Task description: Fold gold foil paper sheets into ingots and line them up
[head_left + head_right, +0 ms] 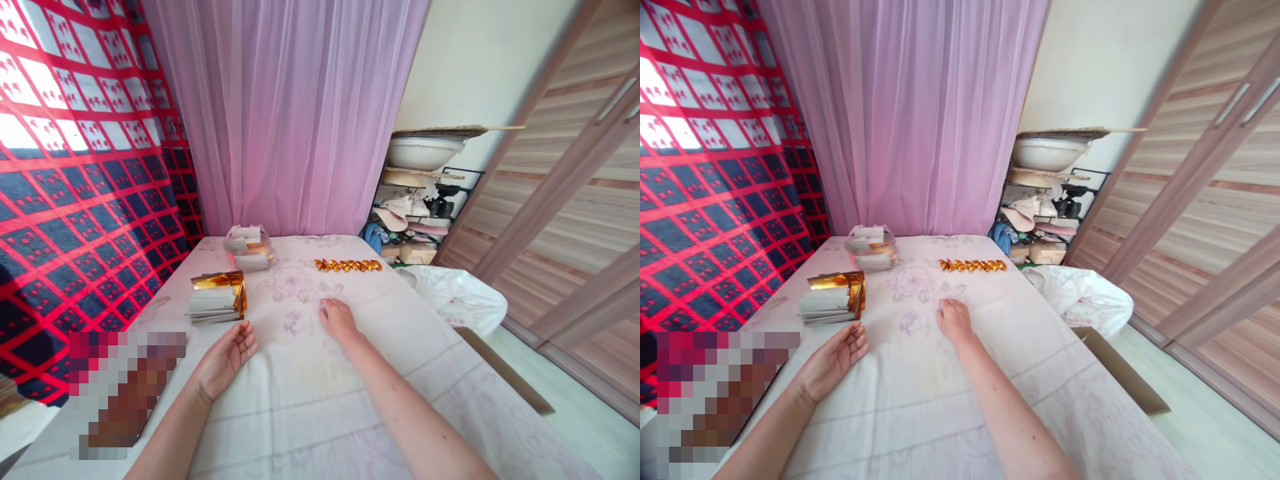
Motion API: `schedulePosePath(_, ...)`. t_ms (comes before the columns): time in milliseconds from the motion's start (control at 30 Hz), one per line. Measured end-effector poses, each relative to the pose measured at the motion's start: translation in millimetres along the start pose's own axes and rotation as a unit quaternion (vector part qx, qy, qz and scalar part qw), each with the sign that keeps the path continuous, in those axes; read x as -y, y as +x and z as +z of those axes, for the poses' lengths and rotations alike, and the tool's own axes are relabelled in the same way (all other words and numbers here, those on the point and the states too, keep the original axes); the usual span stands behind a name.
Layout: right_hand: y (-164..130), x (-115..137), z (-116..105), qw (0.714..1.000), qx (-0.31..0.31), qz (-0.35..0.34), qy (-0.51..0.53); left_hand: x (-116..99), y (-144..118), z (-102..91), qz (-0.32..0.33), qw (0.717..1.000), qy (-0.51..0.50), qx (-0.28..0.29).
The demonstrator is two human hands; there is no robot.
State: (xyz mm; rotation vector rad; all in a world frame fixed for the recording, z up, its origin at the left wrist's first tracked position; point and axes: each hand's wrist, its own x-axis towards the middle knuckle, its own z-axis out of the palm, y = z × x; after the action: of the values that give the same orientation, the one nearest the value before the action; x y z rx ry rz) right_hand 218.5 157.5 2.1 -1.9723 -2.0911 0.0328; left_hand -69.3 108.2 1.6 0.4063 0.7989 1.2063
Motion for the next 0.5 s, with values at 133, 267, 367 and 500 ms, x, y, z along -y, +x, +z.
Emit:
schedulePosePath(133,-27,-8,1,1.0,-0.023,-0.017,0.01,-1,-1,1.3,0.01,1.0,-0.016,-0.004)
schedulePosePath(267,-47,-15,7,0.998,-0.053,-0.027,0.023,-1,-2,2.4,0.019,0.999,-0.027,-0.01)
schedulePosePath(367,-57,-19,12,0.996,-0.077,-0.031,0.033,-1,-3,2.6,0.026,0.999,-0.029,-0.017)
schedulePosePath(500,-64,-23,16,0.993,-0.102,-0.043,0.05,-2,-5,3.6,0.041,0.999,-0.021,-0.027)
